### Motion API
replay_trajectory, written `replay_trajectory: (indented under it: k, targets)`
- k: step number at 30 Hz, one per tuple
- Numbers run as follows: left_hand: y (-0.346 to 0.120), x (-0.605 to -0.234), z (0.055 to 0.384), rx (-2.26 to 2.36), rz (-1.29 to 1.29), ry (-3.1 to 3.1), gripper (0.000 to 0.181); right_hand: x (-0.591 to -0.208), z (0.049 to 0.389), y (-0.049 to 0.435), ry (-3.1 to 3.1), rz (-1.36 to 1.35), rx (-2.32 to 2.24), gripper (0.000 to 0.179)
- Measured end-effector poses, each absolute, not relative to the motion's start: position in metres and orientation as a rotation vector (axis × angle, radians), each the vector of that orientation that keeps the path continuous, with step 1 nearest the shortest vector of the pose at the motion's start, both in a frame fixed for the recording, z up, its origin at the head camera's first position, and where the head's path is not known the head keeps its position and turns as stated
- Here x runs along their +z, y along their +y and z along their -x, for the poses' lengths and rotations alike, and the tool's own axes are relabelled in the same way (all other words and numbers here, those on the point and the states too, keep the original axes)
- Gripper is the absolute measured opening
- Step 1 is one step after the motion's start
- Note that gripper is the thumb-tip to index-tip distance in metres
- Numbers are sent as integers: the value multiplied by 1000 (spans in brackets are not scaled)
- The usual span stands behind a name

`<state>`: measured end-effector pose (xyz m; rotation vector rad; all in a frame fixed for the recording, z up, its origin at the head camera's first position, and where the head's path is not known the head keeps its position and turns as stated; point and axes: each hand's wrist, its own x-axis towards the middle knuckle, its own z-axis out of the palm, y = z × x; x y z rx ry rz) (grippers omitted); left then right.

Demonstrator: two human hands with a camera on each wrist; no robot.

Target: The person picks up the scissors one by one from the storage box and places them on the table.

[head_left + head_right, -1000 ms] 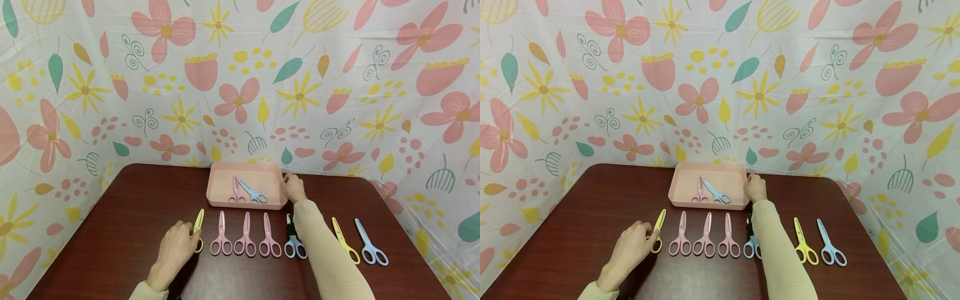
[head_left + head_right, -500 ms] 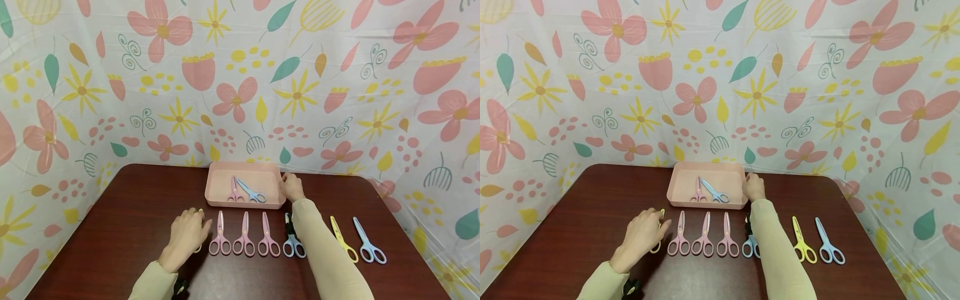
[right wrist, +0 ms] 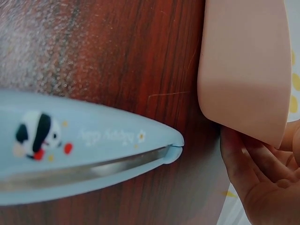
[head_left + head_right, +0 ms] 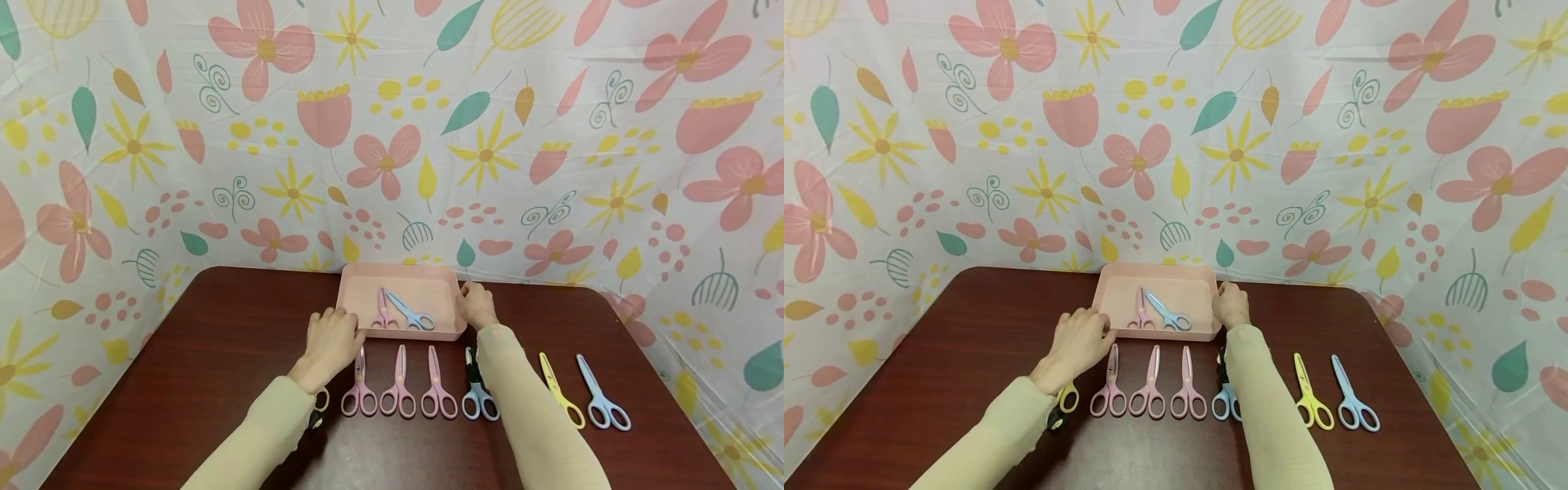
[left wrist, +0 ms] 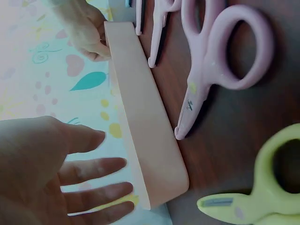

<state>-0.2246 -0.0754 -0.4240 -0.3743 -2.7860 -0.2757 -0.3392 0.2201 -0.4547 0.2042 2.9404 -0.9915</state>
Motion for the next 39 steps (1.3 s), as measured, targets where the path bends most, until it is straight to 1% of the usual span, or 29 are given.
replay_trajectory:
  k: [3, 9, 11, 13, 16, 19, 22, 30, 37, 39]
  targets:
    - [-70, -422, 237, -297, 378, -2820, 30, -454, 339, 219, 2942, -205, -994, 19]
    - [-58, -422, 259, -344, 364, -2937, 42, -454, 339, 219, 2943, -213, -991, 19]
    - [-53, -423, 267, -342, 353, -2969, 43, -454, 339, 219, 2944, -216, -989, 19]
    - [-47, -423, 274, -354, 330, -3011, 38, -455, 339, 220, 2945, -213, -989, 19]
    - [-39, -425, 282, -392, 278, -3076, 23, -455, 338, 220, 2945, -198, -992, 19]
    - [-32, -428, 290, -452, 234, -3126, 22, -454, 337, 220, 2942, -194, -992, 19]
    - [-29, -430, 295, -481, 219, -3159, 29, -453, 337, 220, 2941, -186, -994, 19]
    - [-26, -435, 302, -477, 120, -3263, 34, -453, 338, 220, 2921, -171, -1005, 20]
    - [-20, -435, 305, -393, 94, -3278, 35, -451, 337, 219, 2928, -183, -995, 19]
    - [-19, -435, 306, -361, 84, -3275, 32, -451, 337, 219, 2931, -184, -997, 19]
